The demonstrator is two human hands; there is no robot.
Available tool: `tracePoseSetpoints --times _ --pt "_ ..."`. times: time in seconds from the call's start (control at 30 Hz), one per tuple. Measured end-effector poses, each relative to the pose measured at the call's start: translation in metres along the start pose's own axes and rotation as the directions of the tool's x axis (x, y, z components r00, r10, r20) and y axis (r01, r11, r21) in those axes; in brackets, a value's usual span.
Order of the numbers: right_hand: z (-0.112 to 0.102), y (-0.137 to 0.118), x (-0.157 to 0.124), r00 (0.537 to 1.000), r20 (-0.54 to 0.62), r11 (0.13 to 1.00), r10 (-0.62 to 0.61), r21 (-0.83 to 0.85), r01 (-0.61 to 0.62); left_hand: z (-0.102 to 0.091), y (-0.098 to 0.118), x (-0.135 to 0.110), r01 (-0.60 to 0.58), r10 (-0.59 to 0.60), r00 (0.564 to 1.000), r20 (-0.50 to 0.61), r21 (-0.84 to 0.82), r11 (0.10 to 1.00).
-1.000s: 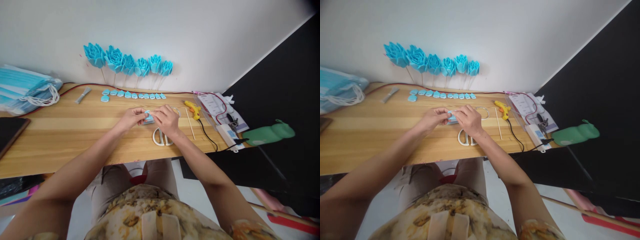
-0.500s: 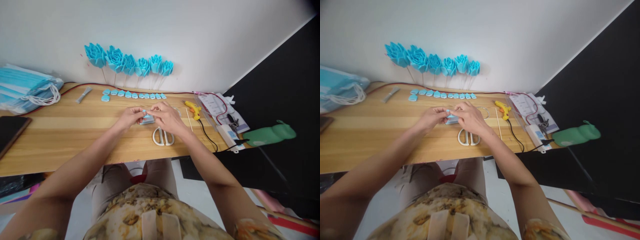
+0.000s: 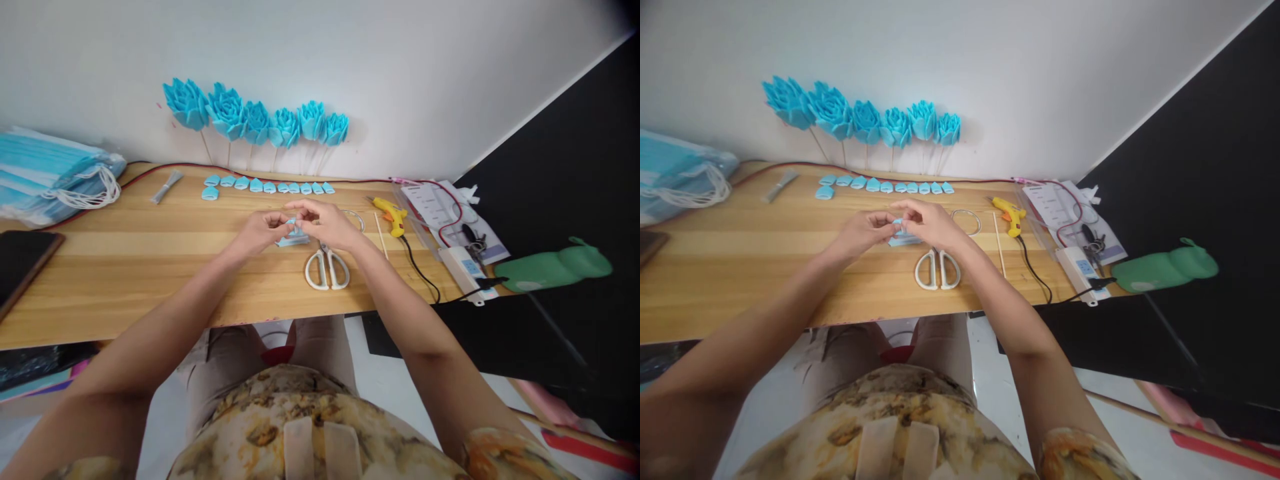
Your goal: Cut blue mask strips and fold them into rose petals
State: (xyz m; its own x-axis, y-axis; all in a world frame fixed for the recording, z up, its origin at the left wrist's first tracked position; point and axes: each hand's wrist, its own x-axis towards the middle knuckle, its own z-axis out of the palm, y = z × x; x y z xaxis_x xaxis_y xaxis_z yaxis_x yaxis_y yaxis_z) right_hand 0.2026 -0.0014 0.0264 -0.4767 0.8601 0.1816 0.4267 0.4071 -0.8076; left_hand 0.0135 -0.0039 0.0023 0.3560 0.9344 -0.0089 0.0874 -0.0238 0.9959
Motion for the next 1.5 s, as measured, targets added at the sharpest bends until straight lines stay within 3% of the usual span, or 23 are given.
tracePoseSetpoints --times 0.2,0.4,0.6,0.97,1.27,1.5 --pt "0.010 0.009 0.000 0.986 -0.167 0.969 -0.007 0.243 0.048 -0.002 0.003 -0.001 0.037 -0.027 0.999 0.037 -0.303 0.952" --pt "0.025 0.023 -0.003 0.963 -0.271 0.951 0.001 0.298 0.083 0.002 0.001 -0.002 -0.012 0.013 1.000 0.009 -0.095 0.995" --pt "0.026 0.026 -0.007 0.967 -0.253 0.947 0.006 0.313 0.076 0.001 -0.005 0.002 -0.038 0.017 0.991 -0.132 -0.161 0.986" --pt "0.026 0.027 -0.008 0.959 -0.263 0.944 0.108 0.330 -0.016 0.005 0.000 -0.004 -0.060 0.066 0.996 -0.065 0.093 0.994" --pt "0.022 0.021 -0.010 0.917 -0.382 0.948 0.113 0.317 0.015 -0.001 -0.003 -0.001 -0.050 0.053 0.997 -0.057 0.057 0.997" --pt "0.024 0.021 -0.010 0.940 -0.308 0.928 0.143 0.373 -0.019 -0.002 -0.005 0.001 -0.051 0.052 0.994 -0.101 0.018 0.999"
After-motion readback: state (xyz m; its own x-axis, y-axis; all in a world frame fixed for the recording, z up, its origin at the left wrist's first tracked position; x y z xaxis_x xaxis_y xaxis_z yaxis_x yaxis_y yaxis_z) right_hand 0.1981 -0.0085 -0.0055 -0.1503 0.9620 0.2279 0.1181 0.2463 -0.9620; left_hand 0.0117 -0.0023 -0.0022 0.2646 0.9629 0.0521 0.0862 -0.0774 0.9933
